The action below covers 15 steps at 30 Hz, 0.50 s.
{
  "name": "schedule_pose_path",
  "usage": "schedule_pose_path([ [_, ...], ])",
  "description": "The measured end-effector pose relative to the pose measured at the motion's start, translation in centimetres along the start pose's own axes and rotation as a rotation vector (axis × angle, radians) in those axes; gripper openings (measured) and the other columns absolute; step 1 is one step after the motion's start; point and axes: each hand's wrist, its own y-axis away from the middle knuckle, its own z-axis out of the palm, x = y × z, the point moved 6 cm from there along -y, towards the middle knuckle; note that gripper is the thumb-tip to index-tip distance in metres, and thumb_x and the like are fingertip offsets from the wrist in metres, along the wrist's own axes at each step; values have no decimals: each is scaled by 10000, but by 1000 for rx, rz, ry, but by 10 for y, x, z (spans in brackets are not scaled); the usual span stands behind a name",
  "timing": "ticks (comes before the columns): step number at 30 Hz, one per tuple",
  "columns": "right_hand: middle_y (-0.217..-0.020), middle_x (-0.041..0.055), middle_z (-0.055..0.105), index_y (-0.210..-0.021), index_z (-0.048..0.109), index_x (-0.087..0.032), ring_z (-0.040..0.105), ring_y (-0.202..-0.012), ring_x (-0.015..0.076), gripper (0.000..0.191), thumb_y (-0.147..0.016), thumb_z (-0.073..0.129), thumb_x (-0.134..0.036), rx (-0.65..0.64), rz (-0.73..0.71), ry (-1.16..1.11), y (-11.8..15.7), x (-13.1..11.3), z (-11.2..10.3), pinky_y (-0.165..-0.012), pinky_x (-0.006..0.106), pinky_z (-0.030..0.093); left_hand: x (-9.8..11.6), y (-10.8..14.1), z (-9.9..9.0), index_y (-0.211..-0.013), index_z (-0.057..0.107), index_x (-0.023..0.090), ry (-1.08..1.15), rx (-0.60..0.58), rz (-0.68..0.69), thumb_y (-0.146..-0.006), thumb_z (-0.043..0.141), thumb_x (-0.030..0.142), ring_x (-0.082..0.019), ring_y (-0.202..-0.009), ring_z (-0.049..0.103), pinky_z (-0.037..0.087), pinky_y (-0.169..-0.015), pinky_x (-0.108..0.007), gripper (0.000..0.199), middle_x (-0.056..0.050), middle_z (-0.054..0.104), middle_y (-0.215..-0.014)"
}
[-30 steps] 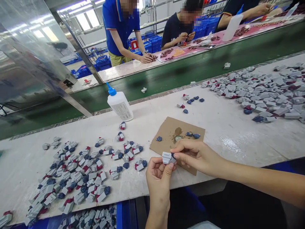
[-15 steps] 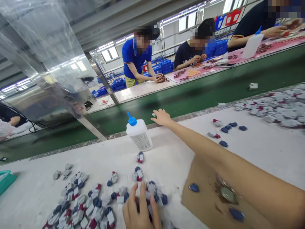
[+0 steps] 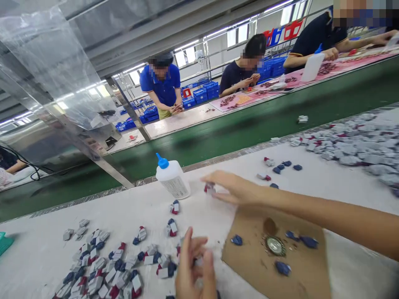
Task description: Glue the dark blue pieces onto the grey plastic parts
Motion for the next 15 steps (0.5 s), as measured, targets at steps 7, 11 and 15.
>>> schedule_pose_path([
  [7,-1263,134,487,-1330,320,-161,427,-1175,196,490,-866,426,-280,-20,-96,90,108,-89,-38,-947,343,386,4,52,80,-825,659,128,163,-407,-270,-637,675,395,-143,-580,573,369,-373,-168,326,-84,660,-734],
  [11,-1121,117,578,-1183,494,-173,516,-1042,233,416,-847,426,-409,122,425,372,143,-17,-69,-826,360,443,-3,69,63,-761,655,129,274,-267,-343,-576,725,345,-171,-652,623,385,-387,-162,293,-111,688,-795],
  [15,-951,90,621,-1025,587,-186,581,-842,215,335,-859,392,-402,8,655,479,162,39,-67,-585,282,434,-12,76,47,-766,628,134,305,-191,-397,-552,747,319,-173,-649,640,405,-412,-171,307,-117,698,-794],
])
